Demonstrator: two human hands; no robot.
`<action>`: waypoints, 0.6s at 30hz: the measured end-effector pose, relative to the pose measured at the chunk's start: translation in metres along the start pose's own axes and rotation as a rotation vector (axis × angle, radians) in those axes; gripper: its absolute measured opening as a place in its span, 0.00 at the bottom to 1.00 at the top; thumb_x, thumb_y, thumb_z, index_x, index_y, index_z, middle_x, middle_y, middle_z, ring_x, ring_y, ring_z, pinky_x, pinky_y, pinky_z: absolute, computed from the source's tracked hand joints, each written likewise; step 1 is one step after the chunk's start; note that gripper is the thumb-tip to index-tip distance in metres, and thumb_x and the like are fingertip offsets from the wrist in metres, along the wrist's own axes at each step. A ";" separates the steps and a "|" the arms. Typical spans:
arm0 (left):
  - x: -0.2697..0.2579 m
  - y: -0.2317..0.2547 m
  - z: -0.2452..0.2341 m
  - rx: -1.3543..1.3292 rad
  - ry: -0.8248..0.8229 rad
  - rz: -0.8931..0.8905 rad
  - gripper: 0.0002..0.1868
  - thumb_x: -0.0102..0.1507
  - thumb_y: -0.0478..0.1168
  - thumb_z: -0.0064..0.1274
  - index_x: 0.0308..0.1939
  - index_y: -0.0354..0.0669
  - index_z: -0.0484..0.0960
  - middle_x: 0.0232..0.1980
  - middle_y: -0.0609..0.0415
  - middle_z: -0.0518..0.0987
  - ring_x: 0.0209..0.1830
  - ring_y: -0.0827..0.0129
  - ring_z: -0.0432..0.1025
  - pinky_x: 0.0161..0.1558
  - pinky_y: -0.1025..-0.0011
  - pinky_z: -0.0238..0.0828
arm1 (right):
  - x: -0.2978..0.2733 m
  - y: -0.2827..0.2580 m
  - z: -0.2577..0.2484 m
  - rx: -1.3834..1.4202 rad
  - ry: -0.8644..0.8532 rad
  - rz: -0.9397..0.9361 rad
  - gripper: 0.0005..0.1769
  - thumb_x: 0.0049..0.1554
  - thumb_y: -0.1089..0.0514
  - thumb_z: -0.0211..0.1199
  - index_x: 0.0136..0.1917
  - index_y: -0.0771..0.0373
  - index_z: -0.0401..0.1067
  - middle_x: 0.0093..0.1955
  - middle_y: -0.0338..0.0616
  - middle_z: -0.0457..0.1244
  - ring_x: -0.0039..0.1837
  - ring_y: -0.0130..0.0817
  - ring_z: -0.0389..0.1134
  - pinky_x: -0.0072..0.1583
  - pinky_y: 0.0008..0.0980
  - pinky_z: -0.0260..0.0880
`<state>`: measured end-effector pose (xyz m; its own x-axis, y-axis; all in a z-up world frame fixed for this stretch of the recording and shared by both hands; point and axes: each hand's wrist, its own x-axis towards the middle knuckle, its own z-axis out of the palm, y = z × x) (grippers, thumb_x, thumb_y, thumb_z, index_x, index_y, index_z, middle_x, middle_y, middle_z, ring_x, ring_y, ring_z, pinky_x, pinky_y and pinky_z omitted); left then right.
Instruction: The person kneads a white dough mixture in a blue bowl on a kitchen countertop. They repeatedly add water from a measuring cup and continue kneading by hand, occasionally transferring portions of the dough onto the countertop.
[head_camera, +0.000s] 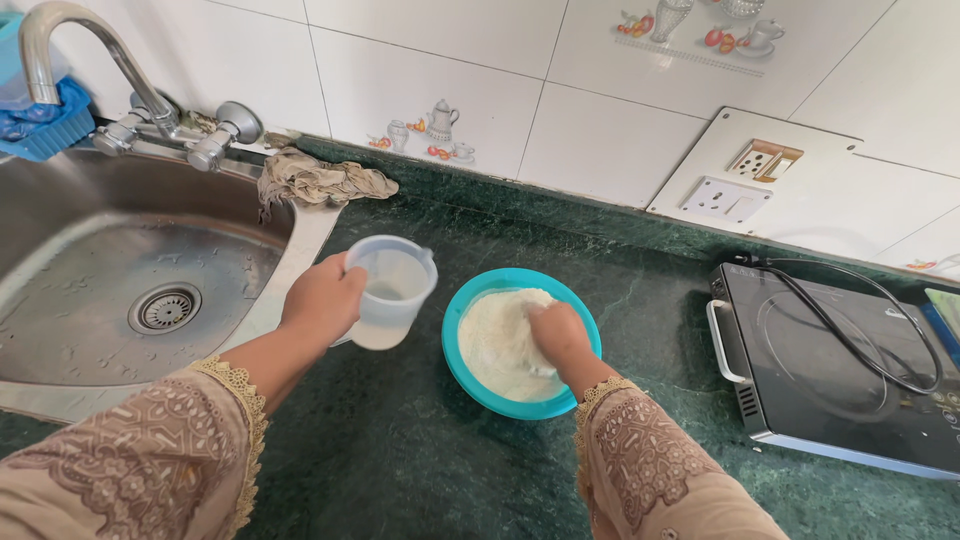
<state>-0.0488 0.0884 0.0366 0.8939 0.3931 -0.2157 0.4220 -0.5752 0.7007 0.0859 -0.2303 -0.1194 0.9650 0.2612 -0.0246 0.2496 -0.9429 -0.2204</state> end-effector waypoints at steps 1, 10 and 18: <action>-0.002 0.006 -0.003 0.000 0.000 0.002 0.35 0.63 0.51 0.37 0.75 0.47 0.70 0.47 0.46 0.85 0.57 0.52 0.76 0.62 0.49 0.64 | -0.008 -0.007 -0.011 0.000 0.002 0.001 0.22 0.62 0.54 0.50 0.59 0.68 0.76 0.50 0.67 0.70 0.55 0.65 0.73 0.58 0.56 0.76; -0.038 0.066 -0.016 0.227 -0.072 0.288 0.32 0.64 0.51 0.38 0.72 0.52 0.74 0.61 0.44 0.81 0.65 0.46 0.72 0.66 0.49 0.66 | -0.035 -0.033 -0.051 0.231 -0.164 0.260 0.27 0.54 0.44 0.55 0.64 0.51 0.77 0.62 0.47 0.70 0.65 0.49 0.71 0.66 0.49 0.72; -0.030 0.087 -0.008 0.342 -0.118 0.407 0.31 0.66 0.50 0.38 0.72 0.51 0.74 0.56 0.45 0.84 0.62 0.48 0.75 0.64 0.49 0.67 | -0.047 -0.030 -0.071 0.259 -0.206 0.238 0.26 0.57 0.43 0.57 0.66 0.48 0.76 0.65 0.47 0.68 0.68 0.51 0.69 0.68 0.48 0.70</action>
<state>-0.0404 0.0319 0.1096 0.9979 0.0180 -0.0618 0.0459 -0.8726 0.4862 0.0393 -0.2293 -0.0422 0.9505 0.1025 -0.2933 -0.0327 -0.9058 -0.4224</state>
